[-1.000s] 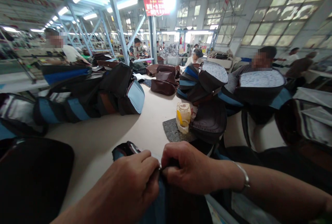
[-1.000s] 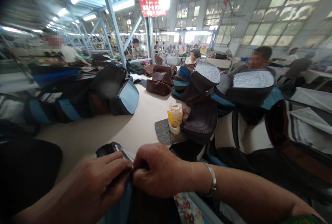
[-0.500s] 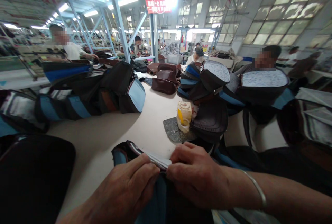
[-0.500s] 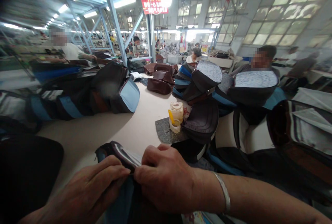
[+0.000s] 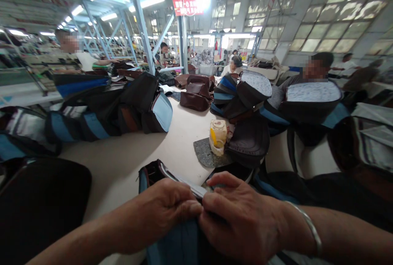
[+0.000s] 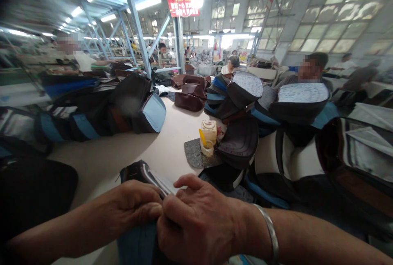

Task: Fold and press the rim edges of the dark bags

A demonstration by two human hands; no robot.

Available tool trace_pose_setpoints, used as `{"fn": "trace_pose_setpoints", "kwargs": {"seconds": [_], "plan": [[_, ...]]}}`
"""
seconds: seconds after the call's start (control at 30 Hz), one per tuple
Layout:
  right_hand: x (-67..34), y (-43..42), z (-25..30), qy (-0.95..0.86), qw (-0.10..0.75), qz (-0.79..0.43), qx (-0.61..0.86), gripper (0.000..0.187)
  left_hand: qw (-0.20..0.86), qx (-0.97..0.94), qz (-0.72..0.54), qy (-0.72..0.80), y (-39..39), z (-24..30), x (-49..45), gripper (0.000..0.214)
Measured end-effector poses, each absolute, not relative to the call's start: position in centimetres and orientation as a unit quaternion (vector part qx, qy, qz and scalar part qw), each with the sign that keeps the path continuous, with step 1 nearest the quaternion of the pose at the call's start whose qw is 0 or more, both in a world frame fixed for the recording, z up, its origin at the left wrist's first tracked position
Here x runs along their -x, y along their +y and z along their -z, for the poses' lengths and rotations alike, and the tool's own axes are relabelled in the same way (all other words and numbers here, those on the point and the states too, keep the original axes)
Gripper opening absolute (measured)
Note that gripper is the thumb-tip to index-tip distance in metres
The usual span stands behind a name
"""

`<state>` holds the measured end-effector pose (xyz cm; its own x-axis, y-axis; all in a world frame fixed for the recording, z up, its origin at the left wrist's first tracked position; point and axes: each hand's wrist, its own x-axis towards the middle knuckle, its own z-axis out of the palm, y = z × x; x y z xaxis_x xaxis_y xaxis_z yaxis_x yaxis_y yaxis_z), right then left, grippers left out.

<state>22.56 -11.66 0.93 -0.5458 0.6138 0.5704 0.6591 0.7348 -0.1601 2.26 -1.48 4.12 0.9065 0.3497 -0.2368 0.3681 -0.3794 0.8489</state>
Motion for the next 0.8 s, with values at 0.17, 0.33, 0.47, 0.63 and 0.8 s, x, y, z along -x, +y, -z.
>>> {"fn": "trace_pose_setpoints", "kwargs": {"seconds": [0.17,0.33,0.47,0.63,0.8], "plan": [[-23.7,-11.7,-1.5,-0.839,0.434,-0.087,0.318,0.027,0.486,-0.852,0.031,0.190,-1.8,-4.3,-2.1,0.037],[-24.9,-8.1,-1.4,-0.806,0.403,-0.343,0.264,0.049,0.363,-0.918,-0.051,0.150,-3.2,-5.2,-1.8,0.021],[-24.3,-4.9,-2.0,-0.854,0.330,-0.363,0.171,0.056,0.240,-0.954,-0.151,0.101,-3.2,-7.0,-0.9,0.022],[-21.9,-3.6,-2.5,-0.838,0.440,-0.182,0.266,0.073,0.189,-0.955,-0.153,0.170,-1.4,-8.5,2.2,0.021],[-19.9,-3.7,-0.3,-0.834,0.426,-0.274,0.219,0.073,0.218,-0.947,-0.061,0.229,-0.3,-7.4,4.8,0.016]]}}
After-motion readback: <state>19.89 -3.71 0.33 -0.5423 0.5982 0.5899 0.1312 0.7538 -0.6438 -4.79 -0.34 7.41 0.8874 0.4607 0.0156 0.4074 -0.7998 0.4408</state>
